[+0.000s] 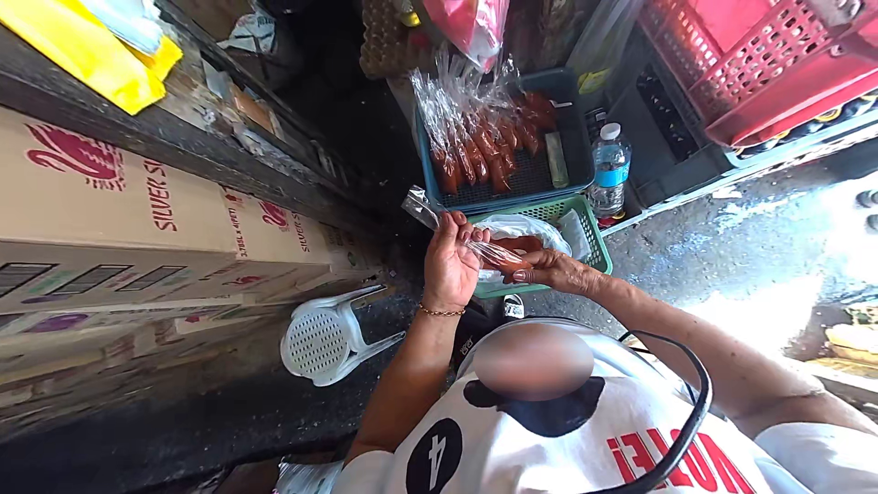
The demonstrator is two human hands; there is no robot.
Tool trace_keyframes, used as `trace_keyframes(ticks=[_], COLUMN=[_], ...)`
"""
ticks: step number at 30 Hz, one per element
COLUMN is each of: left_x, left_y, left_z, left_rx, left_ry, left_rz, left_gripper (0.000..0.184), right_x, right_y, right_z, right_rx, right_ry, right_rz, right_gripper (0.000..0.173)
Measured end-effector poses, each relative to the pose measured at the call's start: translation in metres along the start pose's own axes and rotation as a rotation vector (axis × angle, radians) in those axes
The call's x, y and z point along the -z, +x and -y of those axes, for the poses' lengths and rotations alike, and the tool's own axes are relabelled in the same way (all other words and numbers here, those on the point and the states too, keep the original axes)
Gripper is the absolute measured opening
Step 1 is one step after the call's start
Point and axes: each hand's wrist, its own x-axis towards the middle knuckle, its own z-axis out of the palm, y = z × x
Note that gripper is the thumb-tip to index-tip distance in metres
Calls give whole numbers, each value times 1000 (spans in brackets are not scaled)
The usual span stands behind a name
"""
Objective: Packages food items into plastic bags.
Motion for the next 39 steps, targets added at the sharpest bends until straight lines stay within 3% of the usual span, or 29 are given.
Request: trace_keyframes(ticks=[4, 5, 7, 9, 12, 14, 16, 22, 27, 31, 36, 39], left_x=[-7, -9, -13, -17, -24, -31, -42, -76, -90, -86, -65, -46], left_y=[-6, -7, -9, -9, -1, 15, 27, 43, 48, 54, 58, 60], left_z=[4, 3, 0, -3, -12, -29, -50, -79, -75, -72, -74, -70], left_rx=[-50, -56, -55, -34, -105, -280, -453, -638, -663, -653, -458, -289], left_ry=[124, 165, 238, 317, 520, 860, 1195, 1369, 1428, 1459, 1474, 1478], left_rz=[96, 127, 187, 242, 369, 481, 465, 405, 326, 302, 263, 225], left_gripper=[31, 30, 28, 27, 18, 15, 15, 20, 27, 29, 30, 30], right_x=[4, 3, 1, -6, -16, -16, -11, -1, -2, -4, -2, 7], right_y=[1, 1, 1, 3, 11, 20, 25, 19, 23, 22, 15, 7], right_z=[1, 4, 14, 27, 45, 52, 57, 85, 103, 103, 87, 67], right_rx=[-68, -73, -52, 7, 107, 194, 213, 234, 398, 331, 181, 109], right_ry=[-8, -108, -293, -367, -337, -315, -265, -40, -5, -17, -131, -342], right_rz=[7, 13, 36, -7, -124, -170, -170, -53, -124, -181, -291, -292], right_gripper=[14, 20, 48, 61, 58, 54, 57, 54, 52, 36, 18, 18])
